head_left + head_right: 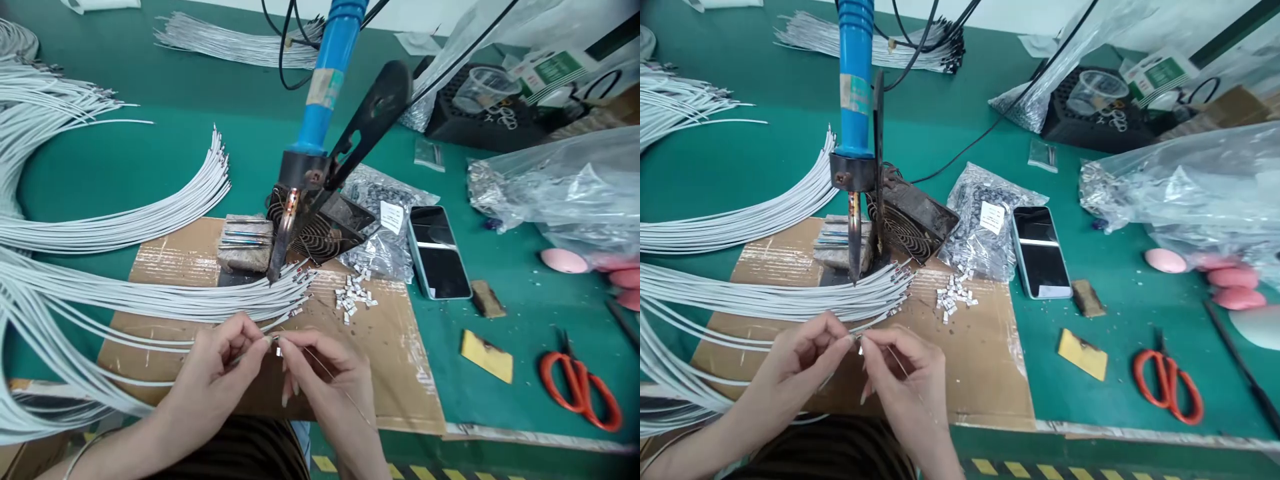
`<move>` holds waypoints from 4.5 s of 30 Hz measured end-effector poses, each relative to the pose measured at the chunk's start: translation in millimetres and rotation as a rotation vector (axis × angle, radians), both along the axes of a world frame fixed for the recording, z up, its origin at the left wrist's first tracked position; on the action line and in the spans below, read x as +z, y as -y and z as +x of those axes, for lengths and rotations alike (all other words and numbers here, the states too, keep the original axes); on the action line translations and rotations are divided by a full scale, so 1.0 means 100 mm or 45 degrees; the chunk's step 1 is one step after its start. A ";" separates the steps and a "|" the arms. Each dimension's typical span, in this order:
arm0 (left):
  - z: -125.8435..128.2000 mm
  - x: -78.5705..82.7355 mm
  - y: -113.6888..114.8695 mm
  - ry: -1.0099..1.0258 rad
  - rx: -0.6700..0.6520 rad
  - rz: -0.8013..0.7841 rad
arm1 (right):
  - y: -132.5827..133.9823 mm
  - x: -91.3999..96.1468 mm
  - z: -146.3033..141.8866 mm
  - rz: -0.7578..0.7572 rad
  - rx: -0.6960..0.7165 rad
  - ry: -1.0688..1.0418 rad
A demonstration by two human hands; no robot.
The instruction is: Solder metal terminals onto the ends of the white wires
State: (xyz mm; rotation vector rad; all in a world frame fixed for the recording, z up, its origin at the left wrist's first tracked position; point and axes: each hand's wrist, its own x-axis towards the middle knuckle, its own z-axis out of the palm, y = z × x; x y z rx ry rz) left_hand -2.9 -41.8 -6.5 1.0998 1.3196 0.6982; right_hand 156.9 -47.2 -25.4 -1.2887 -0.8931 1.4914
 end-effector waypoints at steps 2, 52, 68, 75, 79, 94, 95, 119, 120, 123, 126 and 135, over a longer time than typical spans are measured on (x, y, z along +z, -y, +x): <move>-0.01 0.00 0.01 -0.010 -0.014 0.023 | -0.02 0.03 0.00 -0.043 -0.005 0.020; 0.01 0.01 0.02 0.196 0.222 -0.052 | -0.09 0.05 0.12 0.211 0.219 0.221; -0.06 0.00 0.03 0.431 0.213 -0.257 | -0.19 0.09 0.22 0.734 0.388 0.563; -0.05 0.11 0.00 0.450 0.267 -0.388 | -0.22 0.05 0.28 0.876 0.478 0.543; -0.05 0.06 0.02 0.442 0.237 -0.382 | -0.24 0.08 0.31 0.940 0.535 0.566; -0.01 0.14 -0.01 0.353 0.342 -0.322 | -0.01 -0.16 0.17 0.426 0.168 0.113; -0.01 0.14 -0.01 0.358 0.347 -0.324 | 0.00 -0.17 0.15 0.406 0.164 0.080; 0.05 0.14 0.01 0.246 0.403 -0.223 | 0.07 -0.09 0.16 0.606 -0.064 0.510; 0.05 0.15 0.01 0.232 0.416 -0.215 | 0.07 -0.10 0.14 0.501 -0.080 0.441; 0.06 0.18 0.00 0.164 0.452 -0.172 | 0.09 -0.12 0.09 0.294 -0.124 0.191; 0.08 0.20 0.00 0.071 0.466 -0.128 | 0.09 -0.13 0.03 0.156 -0.097 -0.062; 0.18 0.20 0.09 -0.009 0.510 0.085 | 0.10 -0.14 -0.06 -0.083 0.026 -0.477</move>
